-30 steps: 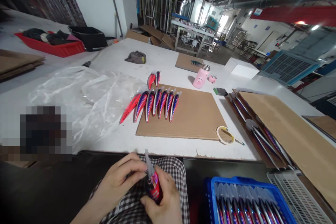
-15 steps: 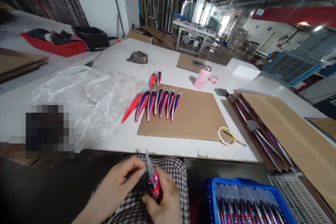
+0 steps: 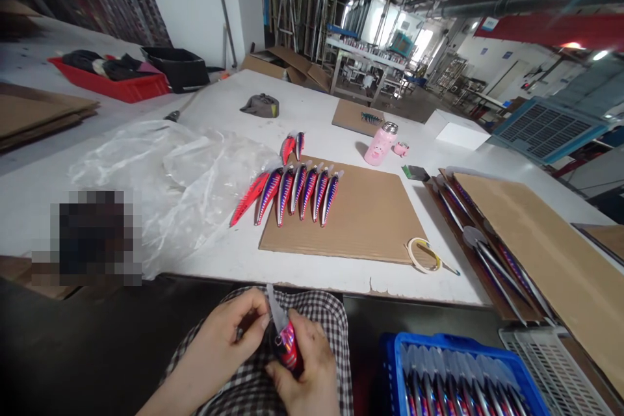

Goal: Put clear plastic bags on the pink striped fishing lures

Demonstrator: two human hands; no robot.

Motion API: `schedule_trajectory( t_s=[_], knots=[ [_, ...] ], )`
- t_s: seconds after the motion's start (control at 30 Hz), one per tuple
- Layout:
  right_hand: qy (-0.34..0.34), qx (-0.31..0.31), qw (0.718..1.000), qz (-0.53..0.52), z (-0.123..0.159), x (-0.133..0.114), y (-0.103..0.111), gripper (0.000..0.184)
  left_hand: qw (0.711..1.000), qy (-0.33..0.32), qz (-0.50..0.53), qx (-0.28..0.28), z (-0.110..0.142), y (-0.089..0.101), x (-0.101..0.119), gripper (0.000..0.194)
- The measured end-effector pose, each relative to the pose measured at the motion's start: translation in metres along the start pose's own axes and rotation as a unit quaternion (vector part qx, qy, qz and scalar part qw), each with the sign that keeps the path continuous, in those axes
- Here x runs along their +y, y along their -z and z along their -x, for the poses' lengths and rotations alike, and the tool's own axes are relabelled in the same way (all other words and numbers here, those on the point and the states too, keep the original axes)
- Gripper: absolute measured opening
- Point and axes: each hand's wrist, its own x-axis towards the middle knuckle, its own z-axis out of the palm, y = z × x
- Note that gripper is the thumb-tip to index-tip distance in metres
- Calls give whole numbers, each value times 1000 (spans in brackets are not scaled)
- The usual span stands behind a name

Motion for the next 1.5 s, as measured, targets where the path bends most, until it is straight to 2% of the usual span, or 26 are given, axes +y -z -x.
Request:
schedule_trajectory(
  t_s=[0.13,0.33,0.43,0.57,0.67,0.77,0.83,0.9,1.0,1.1,1.2,1.33,1.5],
  knots=[
    [27,-31,999,17,-3,5,4,75,995,34,92,-34,2,3,2,13],
    [-9,9,999,-32,-4,2,5,70,974,37,221,-25,4,-2,-4,7],
    [-16,-5,997,-71,-2,6,5,69,979,41,200,-9,6,-3,-8,14],
    [19,-17,995,-95,-3,12,7,76,985,46,167,-23,7,0,-5,23],
    [31,-33,993,-111,-3,13,7,78,986,38,158,-30,8,2,2,23],
    [10,-29,992,-119,1,16,4,74,986,30,159,-47,9,0,5,16],
    [2,-8,994,-110,4,20,3,74,986,11,151,-62,11,-1,3,12],
    [22,7,995,-95,6,24,4,76,988,-8,142,-53,14,0,0,10],
    [85,8,993,-83,3,26,9,74,987,-29,159,5,18,4,-3,13],
    [132,12,989,-71,0,24,16,68,980,-103,167,41,21,9,-1,23],
    [134,3,990,-52,3,23,18,68,971,-176,156,34,22,9,4,30],
    [125,2,991,-57,7,20,18,79,963,-196,180,51,23,5,11,30],
    [143,45,984,-92,0,9,18,81,960,-226,158,53,24,4,14,24]
  ],
)
